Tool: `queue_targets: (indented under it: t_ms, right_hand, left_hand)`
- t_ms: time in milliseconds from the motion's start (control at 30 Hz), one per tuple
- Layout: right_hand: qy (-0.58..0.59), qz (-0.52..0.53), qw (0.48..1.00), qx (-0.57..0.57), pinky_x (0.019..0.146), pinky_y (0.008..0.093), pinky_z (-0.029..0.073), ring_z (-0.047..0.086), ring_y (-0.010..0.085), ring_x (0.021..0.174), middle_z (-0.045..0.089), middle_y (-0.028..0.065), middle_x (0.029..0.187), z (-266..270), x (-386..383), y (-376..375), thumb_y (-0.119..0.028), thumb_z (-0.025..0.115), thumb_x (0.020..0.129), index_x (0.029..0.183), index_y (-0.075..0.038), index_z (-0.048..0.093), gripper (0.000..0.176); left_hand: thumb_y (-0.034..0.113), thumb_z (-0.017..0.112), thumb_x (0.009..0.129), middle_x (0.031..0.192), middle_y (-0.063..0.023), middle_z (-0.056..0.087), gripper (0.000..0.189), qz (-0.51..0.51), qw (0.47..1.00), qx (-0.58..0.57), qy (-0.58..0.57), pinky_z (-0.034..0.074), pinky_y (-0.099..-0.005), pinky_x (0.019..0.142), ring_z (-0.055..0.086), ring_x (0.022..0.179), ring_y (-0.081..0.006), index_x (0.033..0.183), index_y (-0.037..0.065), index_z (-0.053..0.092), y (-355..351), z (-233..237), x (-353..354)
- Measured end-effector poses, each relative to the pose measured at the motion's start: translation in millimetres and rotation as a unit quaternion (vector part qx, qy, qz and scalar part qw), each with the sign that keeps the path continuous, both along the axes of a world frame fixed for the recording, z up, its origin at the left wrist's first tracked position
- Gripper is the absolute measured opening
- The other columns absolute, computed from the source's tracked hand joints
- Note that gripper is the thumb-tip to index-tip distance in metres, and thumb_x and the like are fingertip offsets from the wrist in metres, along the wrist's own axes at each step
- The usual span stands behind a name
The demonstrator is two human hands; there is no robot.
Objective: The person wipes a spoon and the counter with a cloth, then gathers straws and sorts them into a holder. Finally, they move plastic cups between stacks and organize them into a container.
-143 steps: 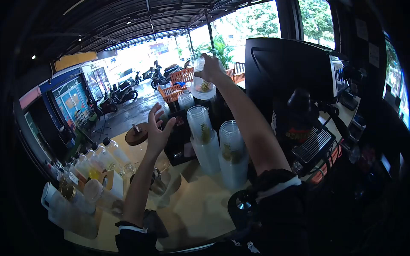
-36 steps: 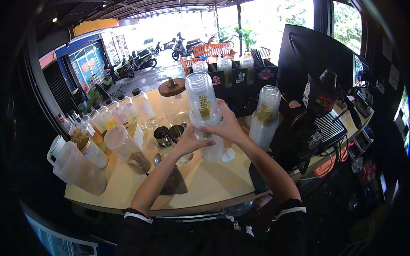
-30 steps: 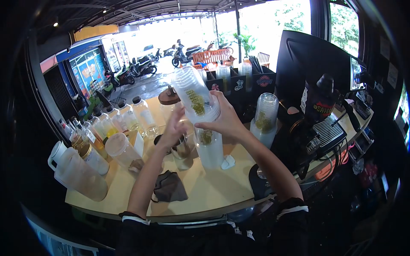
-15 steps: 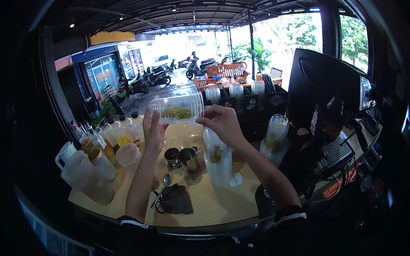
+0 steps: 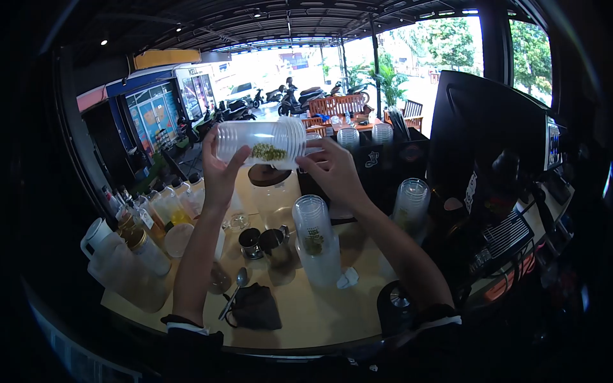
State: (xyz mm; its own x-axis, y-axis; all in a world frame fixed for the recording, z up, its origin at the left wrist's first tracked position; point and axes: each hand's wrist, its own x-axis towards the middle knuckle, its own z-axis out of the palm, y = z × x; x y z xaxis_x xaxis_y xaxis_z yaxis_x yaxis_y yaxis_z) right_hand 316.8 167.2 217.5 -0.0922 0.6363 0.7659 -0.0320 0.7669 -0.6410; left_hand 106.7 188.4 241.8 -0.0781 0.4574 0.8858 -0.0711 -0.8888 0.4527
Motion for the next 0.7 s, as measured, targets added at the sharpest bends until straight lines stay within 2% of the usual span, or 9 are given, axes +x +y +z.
queue_targets:
  t_ms: [67, 100, 167, 233, 300, 400, 433, 533, 700]
  right_hand:
    - [0.020, -0.089, 0.994, -0.051, 0.064, 0.0230, 0.049, 0.059, 0.0088, 0.070, 0.064, 0.0088, 0.082, 10, 14, -1, -0.015, 0.065, 0.082, 0.105, -0.001, 0.055, 0.028]
    - [0.007, -0.125, 0.990, -0.067, 0.061, 0.0230, 0.048, 0.060, 0.0091, 0.071, 0.063, 0.0093, 0.081, 10, 24, 5, -0.017, 0.064, 0.083, 0.109, -0.003, 0.052, 0.032]
    - [0.013, -0.132, 0.988, -0.076, 0.060, 0.0232, 0.048, 0.060, 0.0092, 0.071, 0.062, 0.0089, 0.083, 11, 35, 5, -0.017, 0.064, 0.083, 0.108, -0.003, 0.053, 0.032]
    - [0.019, -0.137, 0.987, -0.084, 0.059, 0.0234, 0.048, 0.060, 0.0094, 0.071, 0.061, 0.0085, 0.086, 8, 43, 11, -0.017, 0.065, 0.082, 0.107, -0.003, 0.053, 0.031]
    - [-0.020, -0.178, 0.984, -0.010, 0.059, 0.0243, 0.049, 0.060, 0.0101, 0.072, 0.058, 0.0087, 0.096, -3, 50, 23, -0.016, 0.065, 0.082, 0.107, -0.003, 0.053, 0.031]
    - [-0.040, -0.173, 0.983, -0.057, 0.059, 0.0250, 0.050, 0.060, 0.0111, 0.072, 0.053, 0.0088, 0.105, -3, 51, 16, -0.016, 0.065, 0.081, 0.106, -0.003, 0.053, 0.031]
    - [-0.062, -0.189, 0.980, -0.019, 0.060, 0.0251, 0.050, 0.059, 0.0120, 0.074, 0.053, 0.0084, 0.106, -7, 51, 20, -0.015, 0.066, 0.080, 0.105, -0.002, 0.052, 0.032]
    - [-0.103, -0.189, 0.977, -0.004, 0.061, 0.0249, 0.049, 0.057, 0.0128, 0.076, 0.052, 0.0079, 0.104, -8, 45, 13, -0.014, 0.067, 0.077, 0.106, -0.001, 0.052, 0.034]
    - [-0.154, -0.204, 0.967, 0.006, 0.064, 0.0291, 0.048, 0.055, 0.0166, 0.082, 0.051, 0.0080, 0.101, -14, 42, 7, -0.015, 0.067, 0.075, 0.107, -0.005, 0.052, 0.036]
  left_hand:
    - [0.010, 0.078, 0.069, 0.121, -0.0147, 0.038, 0.077, -0.030, 0.999, -0.016, -0.007, 0.048, -0.0330, 0.087, 0.048, 0.110, -0.0237, 0.126, -0.001, 0.027, 12, 13, 8]
    - [0.011, 0.077, 0.069, 0.121, -0.0154, 0.037, 0.076, 0.002, 1.000, 0.004, 0.011, 0.049, -0.0347, 0.087, 0.048, 0.110, -0.0245, 0.125, 0.000, 0.028, 22, 18, 12]
    - [0.015, 0.078, 0.069, 0.123, -0.0166, 0.036, 0.077, 0.053, 0.997, 0.016, 0.047, 0.050, -0.0390, 0.088, 0.047, 0.112, -0.0273, 0.125, 0.000, 0.028, 46, 27, 19]
    - [0.018, 0.079, 0.067, 0.123, -0.0167, 0.037, 0.078, 0.057, 0.995, 0.002, 0.077, 0.050, -0.0400, 0.088, 0.047, 0.112, -0.0283, 0.125, 0.000, 0.030, 73, 32, 31]
    - [0.024, 0.080, 0.064, 0.122, -0.0178, 0.041, 0.079, 0.089, 0.988, -0.012, 0.127, 0.048, -0.0406, 0.090, 0.048, 0.112, -0.0291, 0.124, 0.001, 0.035, 98, 34, 42]
    - [0.023, 0.080, 0.064, 0.121, -0.0189, 0.046, 0.078, 0.116, 0.976, 0.025, 0.185, 0.046, -0.0393, 0.092, 0.050, 0.112, -0.0276, 0.125, 0.001, 0.036, 149, 30, 54]
    - [0.024, 0.080, 0.064, 0.122, -0.0194, 0.048, 0.080, 0.130, 0.971, 0.020, 0.198, 0.045, -0.0366, 0.092, 0.052, 0.110, -0.0261, 0.125, 0.000, 0.036, 155, 28, 58]
    - [0.030, 0.081, 0.064, 0.123, -0.0203, 0.044, 0.086, 0.109, 0.962, -0.002, 0.250, 0.045, -0.0390, 0.095, 0.049, 0.114, -0.0272, 0.129, -0.001, 0.032, 185, 22, 64]
    - [0.033, 0.081, 0.064, 0.129, -0.0168, 0.043, 0.083, 0.090, 0.937, -0.069, 0.329, 0.045, -0.0382, 0.093, 0.052, 0.112, -0.0287, 0.127, 0.002, 0.036, 195, 14, 75]
